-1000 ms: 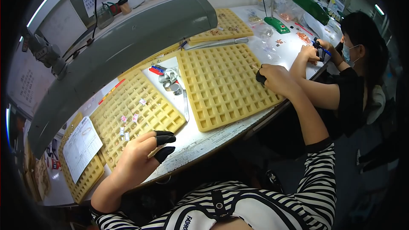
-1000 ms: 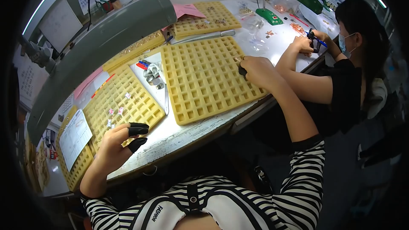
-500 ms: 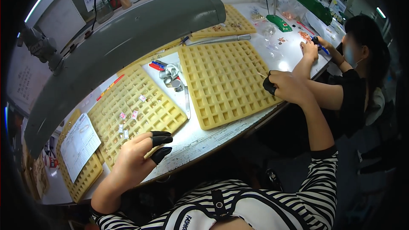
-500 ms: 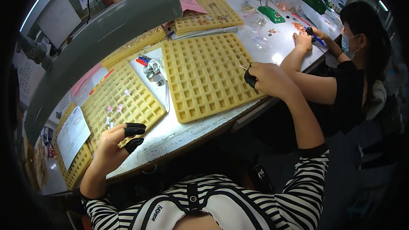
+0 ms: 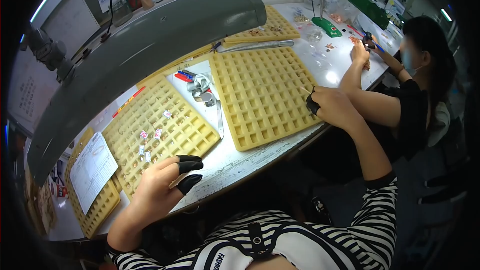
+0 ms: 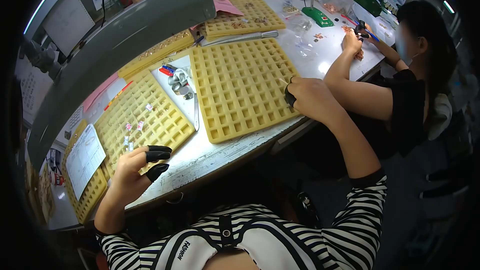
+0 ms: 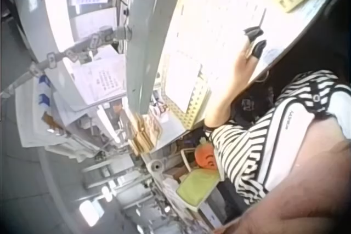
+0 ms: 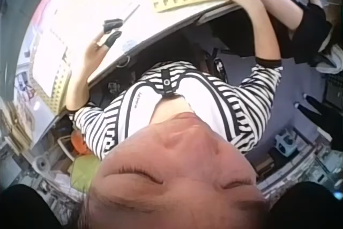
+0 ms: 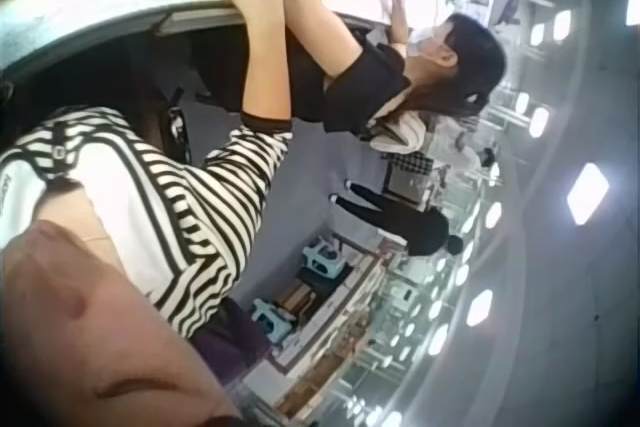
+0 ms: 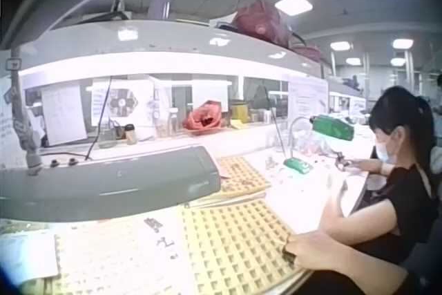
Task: Assembling small jewelry components using a toothpick for precise application and manipulation at a workshop bench.
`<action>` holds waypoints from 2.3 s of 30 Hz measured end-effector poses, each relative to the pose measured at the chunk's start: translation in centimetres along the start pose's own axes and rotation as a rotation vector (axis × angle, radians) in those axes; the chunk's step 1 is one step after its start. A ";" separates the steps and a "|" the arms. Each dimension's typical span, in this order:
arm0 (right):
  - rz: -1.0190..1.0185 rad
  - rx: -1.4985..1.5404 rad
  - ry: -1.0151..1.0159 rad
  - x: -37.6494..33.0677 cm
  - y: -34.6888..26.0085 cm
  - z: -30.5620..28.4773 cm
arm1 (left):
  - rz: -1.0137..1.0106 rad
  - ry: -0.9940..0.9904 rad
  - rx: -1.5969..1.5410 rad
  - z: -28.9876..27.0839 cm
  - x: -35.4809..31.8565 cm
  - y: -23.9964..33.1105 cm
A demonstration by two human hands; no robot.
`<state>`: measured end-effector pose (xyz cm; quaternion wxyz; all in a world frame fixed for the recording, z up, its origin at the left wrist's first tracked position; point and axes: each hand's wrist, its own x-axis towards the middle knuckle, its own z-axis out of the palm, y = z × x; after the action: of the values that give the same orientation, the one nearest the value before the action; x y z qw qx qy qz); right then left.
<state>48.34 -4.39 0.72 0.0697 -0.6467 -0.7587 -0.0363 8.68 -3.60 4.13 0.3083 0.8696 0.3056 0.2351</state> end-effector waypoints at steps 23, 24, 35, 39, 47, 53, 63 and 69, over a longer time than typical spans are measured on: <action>-0.052 0.183 -0.031 -5.3 -1.4 -4.5 | 0.018 0.046 0.019 -1.5 -1.4 -0.9; -0.012 0.189 -0.042 -5.3 -2.2 -4.8 | 0.030 0.042 0.006 -1.7 -1.3 -1.1; -0.514 0.437 0.089 6.0 -13.8 -1.8 | -0.412 0.307 -0.031 -4.6 0.8 -3.7; -0.651 0.356 0.107 11.0 -16.7 0.6 | -0.190 0.380 0.159 -4.0 1.0 -5.3; -0.709 0.189 0.171 15.9 -20.0 2.0 | -0.275 0.336 -0.010 -2.2 0.8 -8.8; -0.668 0.247 0.160 16.8 -20.1 1.7 | -0.280 0.223 -0.032 -2.0 0.1 -9.7; -0.658 0.295 0.092 15.9 -19.4 2.1 | -0.082 0.021 0.344 -1.5 -1.0 -7.2; -0.830 0.347 0.066 15.0 -21.3 1.2 | -0.041 -0.099 0.311 -2.2 -2.5 -5.6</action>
<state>24.98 7.03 2.54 0.1807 -0.2648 -0.9461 0.0461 3.45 -0.90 1.30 0.1891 0.9110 0.3404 0.1356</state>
